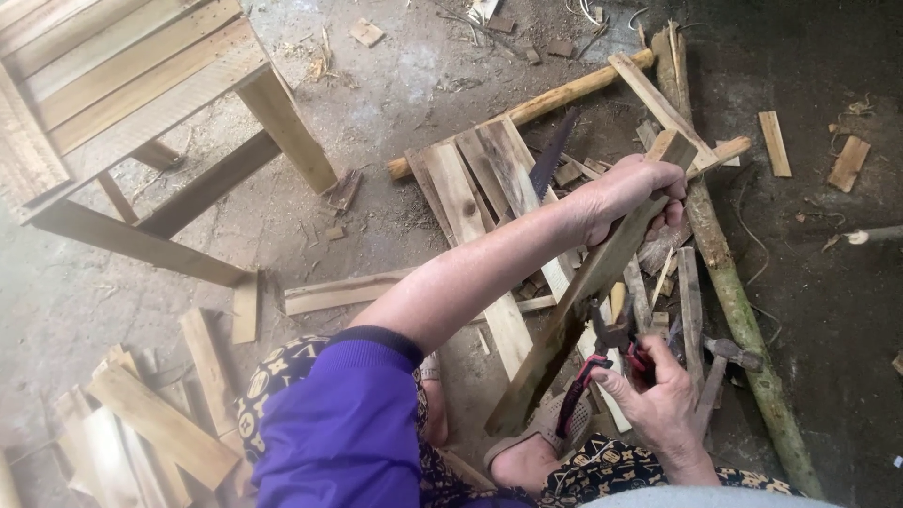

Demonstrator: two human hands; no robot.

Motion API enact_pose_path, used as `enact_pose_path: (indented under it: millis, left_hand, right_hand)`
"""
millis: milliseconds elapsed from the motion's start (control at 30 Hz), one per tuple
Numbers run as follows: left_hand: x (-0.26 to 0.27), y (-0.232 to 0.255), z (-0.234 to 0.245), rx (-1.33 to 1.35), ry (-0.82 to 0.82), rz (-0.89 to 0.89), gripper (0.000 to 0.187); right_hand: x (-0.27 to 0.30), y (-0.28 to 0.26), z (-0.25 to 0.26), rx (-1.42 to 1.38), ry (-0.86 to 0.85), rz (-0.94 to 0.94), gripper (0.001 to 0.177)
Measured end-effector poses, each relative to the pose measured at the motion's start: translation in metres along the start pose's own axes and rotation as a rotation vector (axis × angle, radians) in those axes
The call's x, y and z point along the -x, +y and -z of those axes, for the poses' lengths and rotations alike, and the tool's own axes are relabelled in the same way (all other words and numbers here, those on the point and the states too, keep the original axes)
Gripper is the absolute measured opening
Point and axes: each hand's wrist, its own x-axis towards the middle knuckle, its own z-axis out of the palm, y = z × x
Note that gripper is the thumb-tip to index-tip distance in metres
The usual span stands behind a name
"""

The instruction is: Hammering nails into wooden planks and using pliers to remove or adjust them in a workshop setting.

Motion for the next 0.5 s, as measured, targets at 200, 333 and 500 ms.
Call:
enact_pose_path:
  millis: [200,333,500]
  left_hand:
    - [-0.01,-0.012,0.002,0.02,-0.032,0.018,0.011]
    - [-0.024,-0.037,0.009,0.042,-0.28,0.04,0.019]
    - [-0.005,-0.038,0.0,-0.004,-0.272,0.107,0.02]
  right_hand:
    - [-0.003,-0.009,0.0,0.118,-0.061,-0.04,0.065]
    - [-0.007,-0.015,0.002,0.275,-0.199,-0.144,0.067]
    - [-0.004,-0.024,0.009,0.232,-0.277,-0.202,0.065]
